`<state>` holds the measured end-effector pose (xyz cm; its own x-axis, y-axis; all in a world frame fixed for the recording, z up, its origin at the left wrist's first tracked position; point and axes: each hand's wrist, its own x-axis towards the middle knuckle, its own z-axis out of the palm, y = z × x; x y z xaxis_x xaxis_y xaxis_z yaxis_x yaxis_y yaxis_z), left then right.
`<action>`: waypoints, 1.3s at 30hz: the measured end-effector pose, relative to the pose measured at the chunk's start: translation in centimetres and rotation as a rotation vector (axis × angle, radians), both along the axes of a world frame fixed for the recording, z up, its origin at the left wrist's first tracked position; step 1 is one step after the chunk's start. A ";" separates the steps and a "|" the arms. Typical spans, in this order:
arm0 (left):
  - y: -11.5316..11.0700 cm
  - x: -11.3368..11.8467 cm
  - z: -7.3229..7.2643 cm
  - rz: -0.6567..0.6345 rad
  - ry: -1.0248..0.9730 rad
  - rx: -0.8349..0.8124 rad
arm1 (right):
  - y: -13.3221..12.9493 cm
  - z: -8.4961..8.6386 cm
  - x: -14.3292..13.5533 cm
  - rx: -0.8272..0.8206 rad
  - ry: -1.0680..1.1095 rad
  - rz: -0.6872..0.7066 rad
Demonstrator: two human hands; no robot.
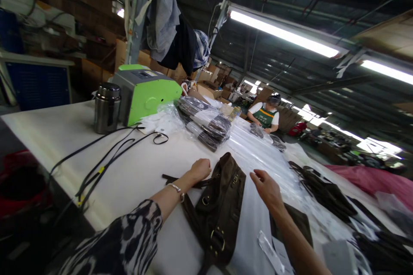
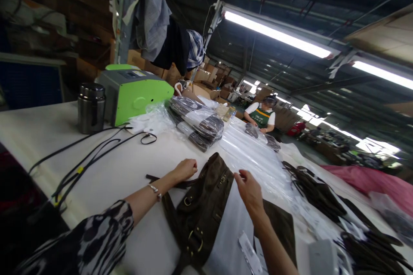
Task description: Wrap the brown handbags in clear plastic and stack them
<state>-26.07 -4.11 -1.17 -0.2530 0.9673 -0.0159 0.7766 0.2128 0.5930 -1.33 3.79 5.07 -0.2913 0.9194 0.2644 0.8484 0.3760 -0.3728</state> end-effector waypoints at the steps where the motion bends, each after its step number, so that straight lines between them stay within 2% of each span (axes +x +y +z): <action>1: 0.9 0.1 -0.4 0.011 -0.013 -0.037 | 1.0 0.0 -1.8 0.014 0.010 0.015; 4: 3.4 1.0 -1.5 0.034 -0.048 -0.117 | 3.8 0.0 -7.0 0.080 -0.059 0.083; 8: 5.9 2.0 -2.4 0.060 -0.091 -0.183 | 6.0 -0.9 -11.9 0.078 -0.380 0.166; 11: 7.0 2.3 -2.7 0.053 -0.144 -0.203 | 7.3 -1.7 -12.9 0.019 -0.493 0.166; 14: 7.6 2.2 -2.9 0.029 -0.237 -0.188 | 8.8 -1.6 -11.9 -0.007 -0.452 0.120; 19: 7.5 1.9 -3.3 -0.051 -0.401 -0.238 | 10.6 -0.5 -8.0 -0.040 -0.265 0.088; 22: 6.8 2.3 -3.4 -0.105 -0.410 -0.205 | 10.7 -1.1 -5.7 -0.046 0.092 0.076; 25: 5.7 2.8 -3.5 -0.077 -0.315 -0.108 | 10.3 -2.0 -4.8 -0.100 0.460 0.009; 29: 3.9 2.5 -3.8 -0.014 -0.118 0.011 | 9.1 -2.6 -6.2 -0.248 0.696 -0.027; 33: 3.2 1.9 -3.5 -0.031 0.005 0.117 | 8.1 -2.9 -8.9 -0.333 0.774 -0.015; 36: 4.2 1.8 -2.2 -0.038 -0.002 0.204 | 8.1 -3.2 -10.6 -0.363 0.808 0.004; 39: 6.1 2.2 -0.7 0.008 -0.108 0.216 | 8.3 -3.4 -11.0 -0.451 0.844 0.112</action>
